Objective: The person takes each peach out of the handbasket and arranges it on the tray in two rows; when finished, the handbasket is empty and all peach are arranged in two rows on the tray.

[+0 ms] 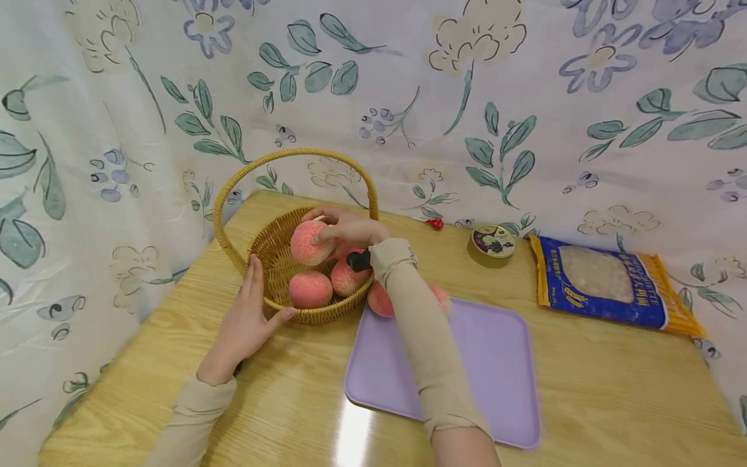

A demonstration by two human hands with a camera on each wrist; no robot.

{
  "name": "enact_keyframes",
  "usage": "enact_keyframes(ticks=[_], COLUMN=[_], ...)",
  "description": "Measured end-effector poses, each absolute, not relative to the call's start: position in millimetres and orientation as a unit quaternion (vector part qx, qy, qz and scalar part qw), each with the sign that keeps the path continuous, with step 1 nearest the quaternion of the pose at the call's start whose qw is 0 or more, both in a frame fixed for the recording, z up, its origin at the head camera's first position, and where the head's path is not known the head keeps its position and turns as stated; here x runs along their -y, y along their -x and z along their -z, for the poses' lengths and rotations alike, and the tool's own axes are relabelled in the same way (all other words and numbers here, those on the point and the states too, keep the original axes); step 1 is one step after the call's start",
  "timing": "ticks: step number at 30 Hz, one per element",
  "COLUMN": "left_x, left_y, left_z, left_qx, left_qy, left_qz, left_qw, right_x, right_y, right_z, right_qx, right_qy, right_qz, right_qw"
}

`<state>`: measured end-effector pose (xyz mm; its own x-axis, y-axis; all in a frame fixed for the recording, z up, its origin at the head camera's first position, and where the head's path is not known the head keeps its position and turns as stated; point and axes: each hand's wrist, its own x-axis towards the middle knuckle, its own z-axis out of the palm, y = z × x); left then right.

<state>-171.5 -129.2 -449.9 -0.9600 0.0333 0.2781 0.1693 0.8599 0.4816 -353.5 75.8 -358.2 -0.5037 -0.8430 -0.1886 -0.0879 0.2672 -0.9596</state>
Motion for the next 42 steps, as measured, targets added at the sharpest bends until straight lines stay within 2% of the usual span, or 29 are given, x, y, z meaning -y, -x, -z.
enact_keyframes(ticks=[7,15,28,35,42], left_x=[129,129,128,128,125], left_y=[173,177,176,174,175], left_z=[448,452,451,450,450], left_qx=[0.956,0.952,0.951,0.952,0.952], left_qy=[0.055,0.057,0.058,0.057,0.060], left_qz=[0.260,0.274,0.282,0.279,0.273], left_qw=[0.125,0.124,0.111,0.115,0.124], right_x=[-128,-182,-303,-351,-367], right_y=[345,336,309,291,281], right_z=[355,359,384,410,429], right_qx=[-0.699,-0.697,-0.709,-0.708,-0.717], right_qy=[0.268,0.269,0.179,0.173,0.161], right_qz=[0.555,0.578,0.627,0.621,0.606], right_qw=[0.362,0.329,0.271,0.290,0.305])
